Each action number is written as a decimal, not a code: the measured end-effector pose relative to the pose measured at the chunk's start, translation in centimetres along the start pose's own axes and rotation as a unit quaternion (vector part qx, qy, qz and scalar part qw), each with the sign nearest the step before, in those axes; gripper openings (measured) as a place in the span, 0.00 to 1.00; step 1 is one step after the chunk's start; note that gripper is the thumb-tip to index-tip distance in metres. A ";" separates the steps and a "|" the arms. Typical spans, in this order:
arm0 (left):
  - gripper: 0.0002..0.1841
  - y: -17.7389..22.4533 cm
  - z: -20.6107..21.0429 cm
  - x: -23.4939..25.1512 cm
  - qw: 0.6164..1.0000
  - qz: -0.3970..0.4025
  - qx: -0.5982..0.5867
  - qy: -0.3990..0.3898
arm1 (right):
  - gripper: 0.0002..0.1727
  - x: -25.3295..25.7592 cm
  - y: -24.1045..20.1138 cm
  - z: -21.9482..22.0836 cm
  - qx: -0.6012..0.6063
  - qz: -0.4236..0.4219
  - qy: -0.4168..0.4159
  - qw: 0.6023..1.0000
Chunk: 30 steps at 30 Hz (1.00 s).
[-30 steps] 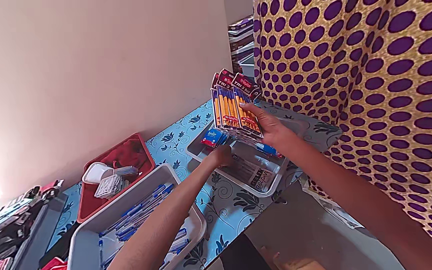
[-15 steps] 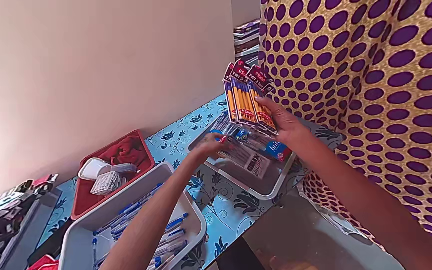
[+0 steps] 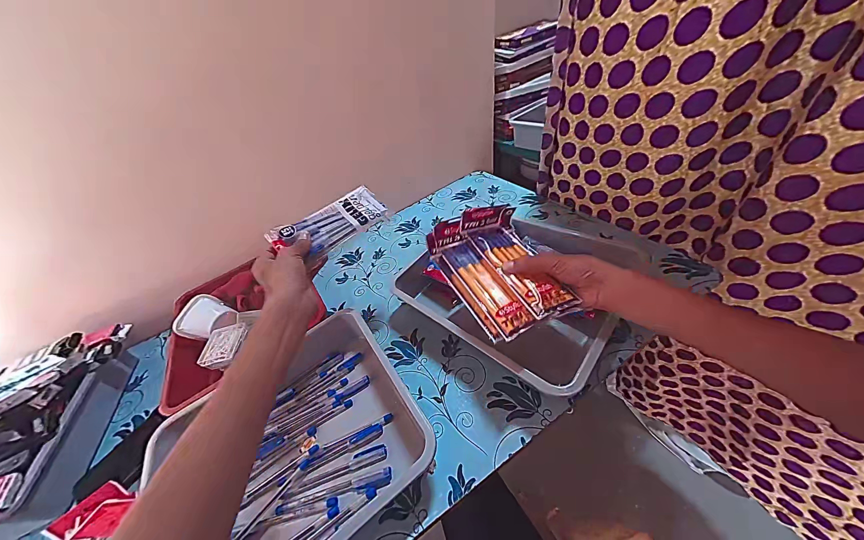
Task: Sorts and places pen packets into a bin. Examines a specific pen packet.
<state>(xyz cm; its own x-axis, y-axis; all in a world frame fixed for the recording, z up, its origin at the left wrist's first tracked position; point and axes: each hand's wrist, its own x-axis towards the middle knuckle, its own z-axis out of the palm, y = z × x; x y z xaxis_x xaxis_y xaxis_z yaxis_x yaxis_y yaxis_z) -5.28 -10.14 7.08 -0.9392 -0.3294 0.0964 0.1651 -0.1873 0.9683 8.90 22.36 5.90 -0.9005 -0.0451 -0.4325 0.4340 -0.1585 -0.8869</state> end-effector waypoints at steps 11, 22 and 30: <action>0.23 -5.7 7.1 -3.5 0.998 0.023 0.051 0.028 | 0.25 2.4 -0.3 0.4 -0.185 0.055 0.003 0.981; 0.22 -8.8 7.9 -4.0 0.995 0.022 0.097 0.017 | 0.24 4.7 -0.7 0.1 -0.272 0.004 -0.025 0.962; 0.24 -9.1 8.3 -4.3 0.988 0.037 0.144 0.039 | 0.33 6.3 -0.2 1.5 -0.391 -0.055 -0.054 0.917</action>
<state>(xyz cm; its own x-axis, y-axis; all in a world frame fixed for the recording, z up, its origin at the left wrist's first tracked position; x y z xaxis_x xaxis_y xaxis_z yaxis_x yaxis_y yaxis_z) -5.27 0.65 -0.19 -0.8996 -0.4054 0.1620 0.1294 0.1069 0.9858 3.12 20.65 3.66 -0.9193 -0.1762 -0.3520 0.1894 0.5858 -0.7880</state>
